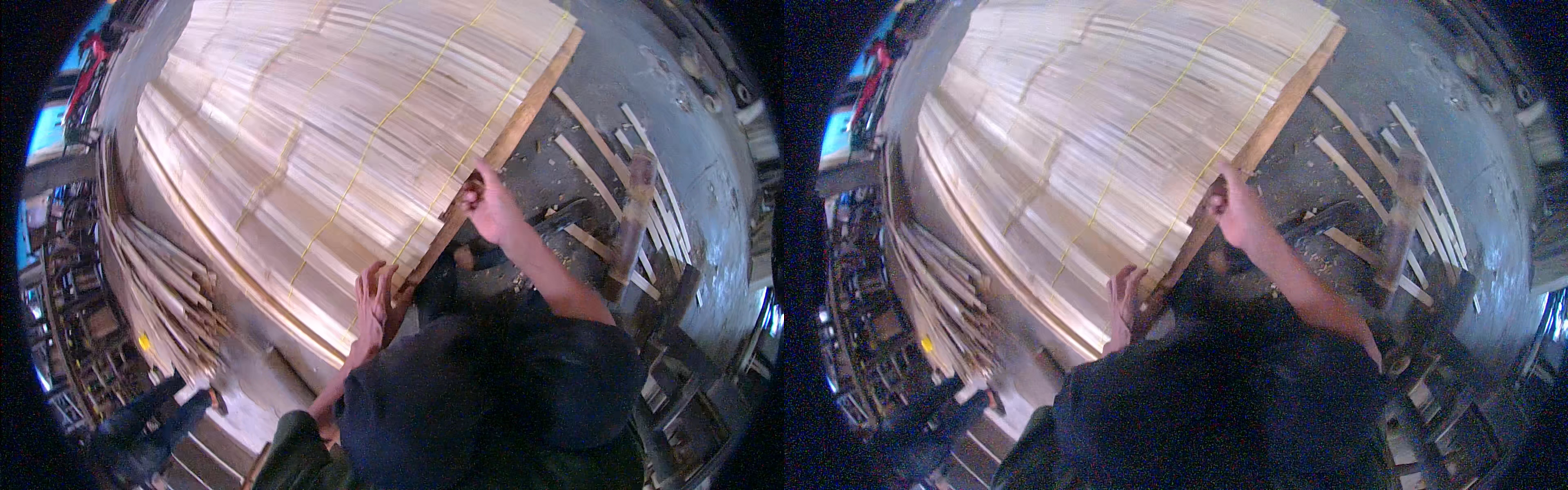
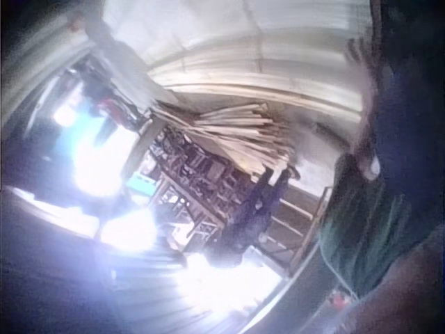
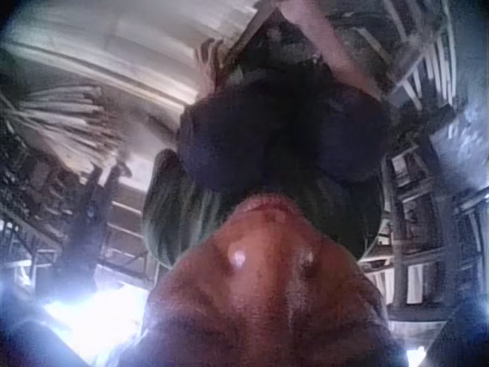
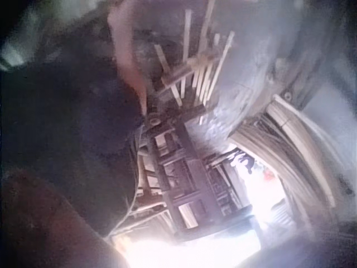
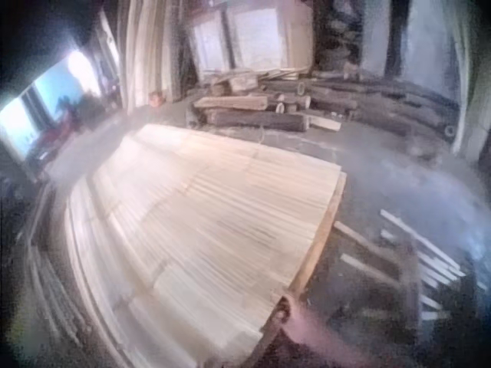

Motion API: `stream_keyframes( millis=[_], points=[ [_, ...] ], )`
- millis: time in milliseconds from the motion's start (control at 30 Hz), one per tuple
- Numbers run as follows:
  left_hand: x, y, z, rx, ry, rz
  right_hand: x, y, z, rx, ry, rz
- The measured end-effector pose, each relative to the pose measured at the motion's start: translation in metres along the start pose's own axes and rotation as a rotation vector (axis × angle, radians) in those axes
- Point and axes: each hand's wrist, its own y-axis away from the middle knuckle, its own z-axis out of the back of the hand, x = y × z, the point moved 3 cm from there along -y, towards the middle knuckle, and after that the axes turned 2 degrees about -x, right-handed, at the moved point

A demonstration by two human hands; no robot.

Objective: The person aligns a stack of thin wooden planks on a workbench and repeatedly uses a chisel and wooden mallet to trim the edges flush. The person adjusts the stack between strikes and continues trimming along the length of the planks.

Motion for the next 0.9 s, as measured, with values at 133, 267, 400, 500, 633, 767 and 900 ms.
stream_keyframes(
  millis=[133,267,400,500,633,767,900],
  points=[
    [-0.017,-0.015,-0.001,-0.039,-0.02,-0.063,0.022,-0.007,-0.039,-0.052,0.192,0.123],
    [-0.053,-0.044,0.009,-0.051,0.031,-0.177,0.159,0.033,-0.096,0.183,0.145,0.501],
    [-0.055,-0.056,0.009,0.185,-0.208,-0.202,0.249,0.008,-0.091,0.043,0.281,0.752],
    [-0.015,-0.052,-0.025,0.261,-0.179,-0.168,0.235,-0.062,0.016,-0.132,0.259,0.59],
    [0.004,-0.032,-0.036,0.189,-0.324,-0.201,0.198,-0.079,0.033,-0.283,0.482,0.494],
    [0.006,-0.019,-0.021,0.252,-0.324,-0.212,0.195,-0.074,0.034,-0.215,0.579,0.478],
    [0.008,-0.008,-0.01,0.26,-0.349,-0.25,0.181,-0.068,0.039,-0.247,0.643,0.614]
  ],
)
